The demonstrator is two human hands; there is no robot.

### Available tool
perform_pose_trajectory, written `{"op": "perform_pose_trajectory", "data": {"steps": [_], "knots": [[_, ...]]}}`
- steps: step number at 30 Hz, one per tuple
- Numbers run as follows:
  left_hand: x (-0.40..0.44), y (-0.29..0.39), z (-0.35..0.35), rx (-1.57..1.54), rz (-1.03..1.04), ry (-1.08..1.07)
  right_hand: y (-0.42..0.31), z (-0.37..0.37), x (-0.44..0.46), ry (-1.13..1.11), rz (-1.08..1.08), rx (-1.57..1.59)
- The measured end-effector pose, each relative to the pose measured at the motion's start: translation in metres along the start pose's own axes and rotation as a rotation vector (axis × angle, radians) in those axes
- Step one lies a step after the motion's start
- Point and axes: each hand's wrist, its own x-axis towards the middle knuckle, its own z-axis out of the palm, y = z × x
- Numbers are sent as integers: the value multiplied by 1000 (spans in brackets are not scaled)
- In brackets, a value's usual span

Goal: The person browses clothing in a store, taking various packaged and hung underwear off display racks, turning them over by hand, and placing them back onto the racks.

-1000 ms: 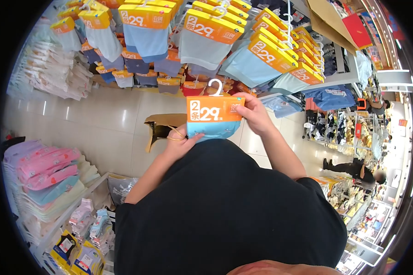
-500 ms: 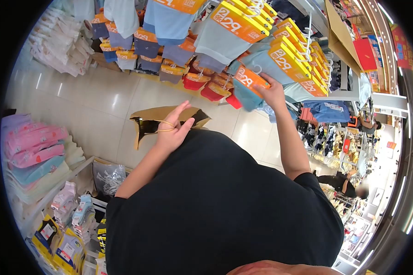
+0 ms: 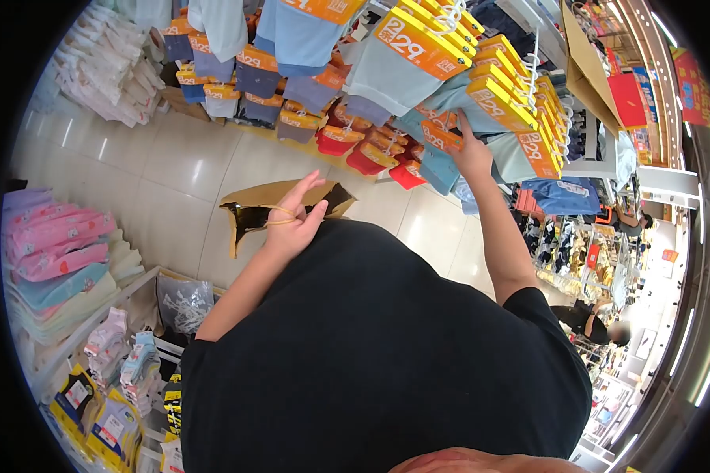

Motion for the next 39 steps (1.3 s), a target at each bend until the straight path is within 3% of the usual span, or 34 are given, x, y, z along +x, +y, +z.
{"op": "perform_pose_trajectory", "data": {"steps": [12,21,24,25,32,35,36,38,39], "knots": [[1,-1,-8,-29,10,8,11,11,-22,77,167,202],[4,-7,-7,-55,36,-7,38,71,11,239,67,418],[5,-2,-9,-37,34,-16,47,96,30,196,79,318],[4,0,-10,-18,35,-19,72,131,51,156,-42,137],[0,0,-18,-9,56,25,54,165,53,332,-97,-160],[-5,-3,-21,-8,69,62,22,203,45,256,445,853],[-6,0,-22,-15,67,76,-21,159,17,12,433,960],[-5,0,-24,-32,77,100,-21,220,34,-159,66,1116],[-5,-2,-24,-42,84,107,-43,203,28,-43,116,968]]}}
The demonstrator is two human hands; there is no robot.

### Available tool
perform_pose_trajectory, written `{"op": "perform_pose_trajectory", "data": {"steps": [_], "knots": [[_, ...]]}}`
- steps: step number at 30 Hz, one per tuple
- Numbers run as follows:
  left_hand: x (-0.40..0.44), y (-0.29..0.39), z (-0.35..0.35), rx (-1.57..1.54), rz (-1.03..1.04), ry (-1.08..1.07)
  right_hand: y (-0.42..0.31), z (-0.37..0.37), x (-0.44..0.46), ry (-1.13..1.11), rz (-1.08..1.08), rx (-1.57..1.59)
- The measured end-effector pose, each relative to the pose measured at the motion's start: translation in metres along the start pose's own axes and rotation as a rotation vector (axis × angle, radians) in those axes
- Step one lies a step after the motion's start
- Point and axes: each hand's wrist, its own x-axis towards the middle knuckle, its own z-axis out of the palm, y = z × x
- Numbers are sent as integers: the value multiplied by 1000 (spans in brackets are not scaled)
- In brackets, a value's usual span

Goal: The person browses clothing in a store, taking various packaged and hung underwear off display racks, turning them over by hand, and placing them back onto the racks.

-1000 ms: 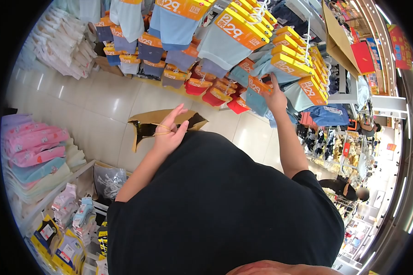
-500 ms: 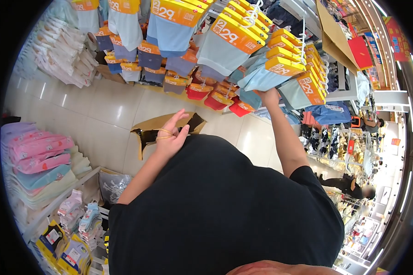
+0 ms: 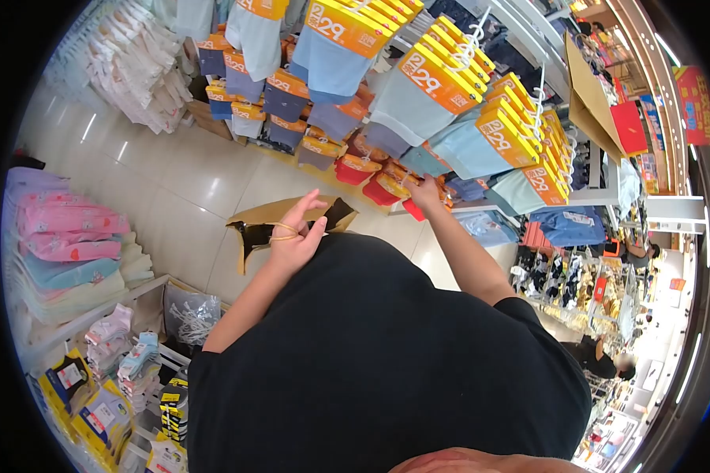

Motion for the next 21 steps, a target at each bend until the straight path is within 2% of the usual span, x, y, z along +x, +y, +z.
{"op": "perform_pose_trajectory", "data": {"steps": [1,4,7,8,10,12,14,18,21], "knots": [[0,-1,0,-9,7,5,-38,7,-14,131,-9,-139],[0,3,0,55,3,13,-83,9,10,162,-270,-66],[-1,5,2,4,-15,21,-121,-4,23,22,-41,-287],[-1,6,3,4,-14,21,-64,19,65,210,-343,-395],[-1,6,3,2,-17,27,-115,6,36,115,-122,-66],[-1,3,3,6,1,44,-135,2,29,65,-28,76],[0,0,4,4,4,56,-123,1,42,73,-56,34],[1,-2,12,6,-23,54,-83,16,68,-50,-138,313],[4,-3,15,40,-60,-9,-83,19,75,-100,-147,336]]}}
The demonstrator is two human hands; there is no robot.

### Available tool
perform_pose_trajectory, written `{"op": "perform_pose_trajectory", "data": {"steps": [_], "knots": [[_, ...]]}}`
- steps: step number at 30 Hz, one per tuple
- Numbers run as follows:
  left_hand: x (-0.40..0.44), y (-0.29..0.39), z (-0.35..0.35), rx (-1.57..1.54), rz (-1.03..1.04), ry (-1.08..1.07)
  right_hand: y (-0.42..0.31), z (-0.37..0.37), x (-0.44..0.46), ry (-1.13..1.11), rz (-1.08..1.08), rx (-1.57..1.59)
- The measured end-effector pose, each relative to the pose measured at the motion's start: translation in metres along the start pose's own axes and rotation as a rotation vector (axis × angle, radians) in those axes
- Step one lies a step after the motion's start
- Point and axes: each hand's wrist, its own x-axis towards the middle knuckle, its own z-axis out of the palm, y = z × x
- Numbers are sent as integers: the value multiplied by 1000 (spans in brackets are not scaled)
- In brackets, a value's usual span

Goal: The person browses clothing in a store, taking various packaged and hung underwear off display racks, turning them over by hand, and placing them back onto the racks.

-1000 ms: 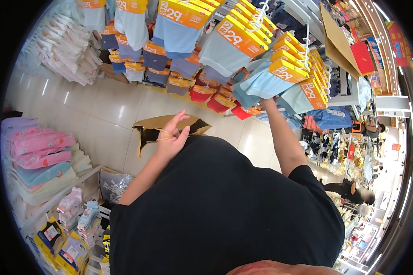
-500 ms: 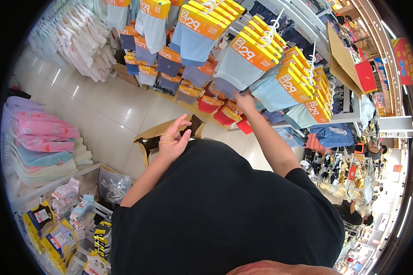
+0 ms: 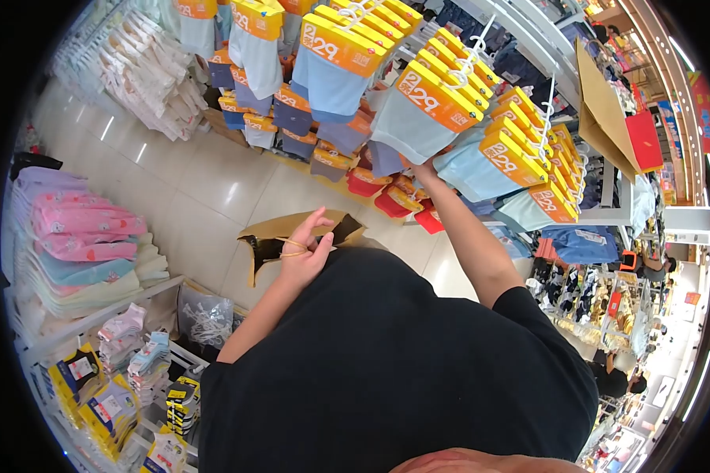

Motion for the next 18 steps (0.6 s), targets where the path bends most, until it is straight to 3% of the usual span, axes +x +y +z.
{"op": "perform_pose_trajectory", "data": {"steps": [6,8,11,14,16,18], "knots": [[18,4,21,9,-68,-38,-15,-2,-5,-100,-87,-156],[27,3,26,-18,-62,-10,-31,-11,-19,-135,-221,-330],[37,-6,37,-68,-68,9,-64,-33,-44,-52,-636,-766],[50,-12,47,-92,-99,-14,-72,-45,-57,-27,-732,-916],[61,-13,54,-115,-139,6,-64,-40,-59,-393,-135,-386],[69,-11,60,-114,-133,49,-69,-39,-73,-566,71,-138]]}}
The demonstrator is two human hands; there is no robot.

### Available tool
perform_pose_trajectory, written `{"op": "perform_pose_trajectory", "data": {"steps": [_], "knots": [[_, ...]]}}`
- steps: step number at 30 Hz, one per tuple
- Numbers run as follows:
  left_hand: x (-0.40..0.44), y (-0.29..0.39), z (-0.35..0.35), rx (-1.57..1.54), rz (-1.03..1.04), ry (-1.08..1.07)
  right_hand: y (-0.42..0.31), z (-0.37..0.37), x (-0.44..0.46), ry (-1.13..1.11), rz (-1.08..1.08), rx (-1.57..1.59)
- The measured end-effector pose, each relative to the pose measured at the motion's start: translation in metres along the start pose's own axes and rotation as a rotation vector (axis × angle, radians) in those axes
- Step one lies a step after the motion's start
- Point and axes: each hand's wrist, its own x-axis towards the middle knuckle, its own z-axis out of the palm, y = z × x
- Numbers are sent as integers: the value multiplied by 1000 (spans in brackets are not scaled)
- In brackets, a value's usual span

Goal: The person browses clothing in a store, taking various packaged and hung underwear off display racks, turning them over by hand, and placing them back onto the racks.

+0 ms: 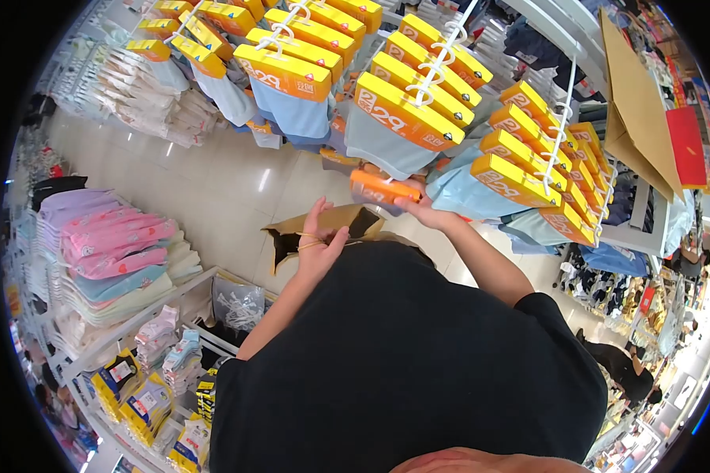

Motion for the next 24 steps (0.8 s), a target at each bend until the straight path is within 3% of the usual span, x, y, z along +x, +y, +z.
{"op": "perform_pose_trajectory", "data": {"steps": [1,5,8,10,11,12,15,24], "knots": [[2,2,2,-1,5,23,4,14,-3,68,-98,176],[9,17,8,-20,-68,64,-38,20,-11,-107,-181,409],[15,27,12,-66,-51,76,-58,24,-10,-219,-225,422],[20,24,7,-101,-32,35,-66,24,-2,-196,-431,273],[15,24,9,-139,-4,132,-68,20,5,-210,-518,223],[13,22,4,-27,62,110,-69,19,10,-223,-607,171],[10,25,-12,263,204,67,-68,24,18,-149,-607,85],[-3,83,-53,157,220,-62,-104,55,32,-39,-604,38]]}}
